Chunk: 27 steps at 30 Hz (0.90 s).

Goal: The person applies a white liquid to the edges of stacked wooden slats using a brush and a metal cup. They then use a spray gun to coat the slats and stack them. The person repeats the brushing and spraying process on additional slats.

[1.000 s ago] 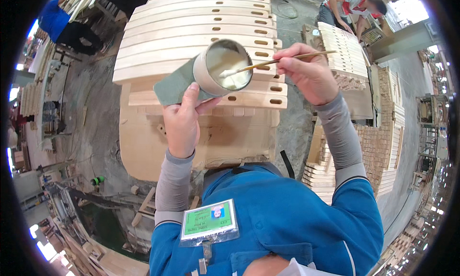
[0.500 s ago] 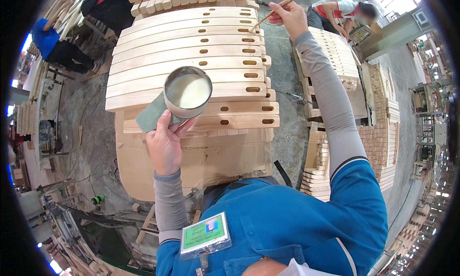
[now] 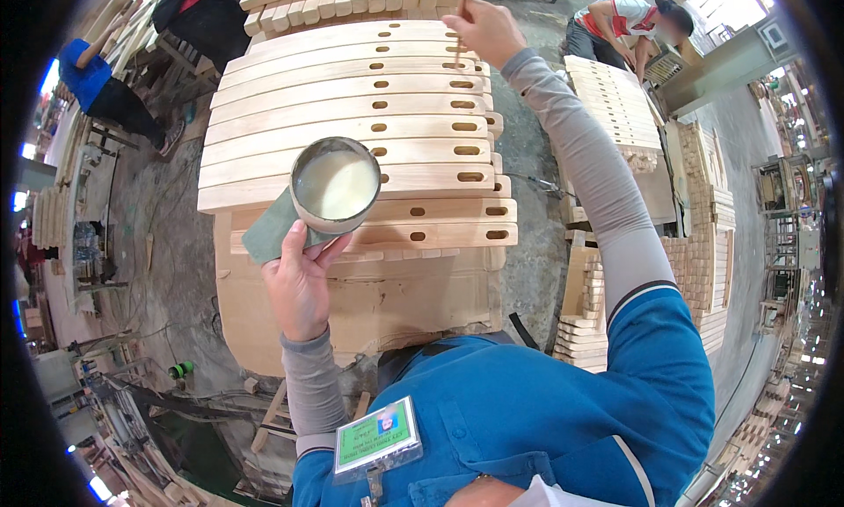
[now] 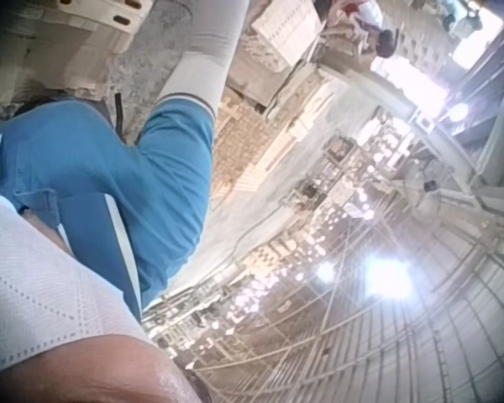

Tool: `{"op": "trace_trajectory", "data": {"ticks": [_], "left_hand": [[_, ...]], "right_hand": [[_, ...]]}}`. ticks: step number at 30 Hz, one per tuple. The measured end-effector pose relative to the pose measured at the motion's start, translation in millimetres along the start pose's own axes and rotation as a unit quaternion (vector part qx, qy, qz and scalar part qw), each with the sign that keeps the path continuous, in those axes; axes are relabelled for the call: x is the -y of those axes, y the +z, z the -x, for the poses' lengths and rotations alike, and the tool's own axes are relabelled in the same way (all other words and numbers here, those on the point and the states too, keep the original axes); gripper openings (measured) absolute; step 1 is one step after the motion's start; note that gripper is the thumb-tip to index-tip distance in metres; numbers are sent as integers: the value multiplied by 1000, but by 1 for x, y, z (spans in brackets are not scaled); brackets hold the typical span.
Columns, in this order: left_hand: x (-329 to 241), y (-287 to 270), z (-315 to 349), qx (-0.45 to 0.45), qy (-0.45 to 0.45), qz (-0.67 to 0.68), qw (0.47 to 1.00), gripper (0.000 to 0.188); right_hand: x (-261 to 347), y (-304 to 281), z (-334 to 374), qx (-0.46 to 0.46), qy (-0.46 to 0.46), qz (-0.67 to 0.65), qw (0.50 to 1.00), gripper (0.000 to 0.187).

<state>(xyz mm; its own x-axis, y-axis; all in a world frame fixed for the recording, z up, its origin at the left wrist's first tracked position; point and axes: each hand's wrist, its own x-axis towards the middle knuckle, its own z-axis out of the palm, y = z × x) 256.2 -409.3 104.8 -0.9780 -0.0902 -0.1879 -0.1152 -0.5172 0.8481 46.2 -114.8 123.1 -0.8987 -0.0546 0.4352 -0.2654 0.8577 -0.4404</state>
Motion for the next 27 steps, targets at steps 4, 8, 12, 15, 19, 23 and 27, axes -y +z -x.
{"op": "trace_trajectory", "data": {"ticks": [4, 8, 12, 15, 19, 23, 27], "left_hand": [[-1, 2, 0, 4, 9, -3, 1000, 27], [-7, 1, 4, -3, 14, -13, 1000, 28], [-4, 7, 3, 5, 4, -5, 1000, 27], [-5, 9, 5, 10, 11, -11, 1000, 26], [-6, 15, 7, 30, 4, -12, 999, 26], [-7, 15, 12, 42, 19, -11, 999, 26], [-8, 25, 16, 89, 65, -18, 994, 27]], "right_hand": [[10, 4, 1, 65, 77, -124, 987, 29], [1, -12, 1, 36, 24, 5, 999, 29], [8, 3, 0, 33, 10, -66, 997, 33], [3, -5, 4, 27, 32, -173, 984, 26], [-21, -42, 25, 31, 14, -250, 968, 16], [32, -89, 61, 42, 14, -395, 918, 12], [90, -120, 112, 151, -32, -483, 862, 10]]}}
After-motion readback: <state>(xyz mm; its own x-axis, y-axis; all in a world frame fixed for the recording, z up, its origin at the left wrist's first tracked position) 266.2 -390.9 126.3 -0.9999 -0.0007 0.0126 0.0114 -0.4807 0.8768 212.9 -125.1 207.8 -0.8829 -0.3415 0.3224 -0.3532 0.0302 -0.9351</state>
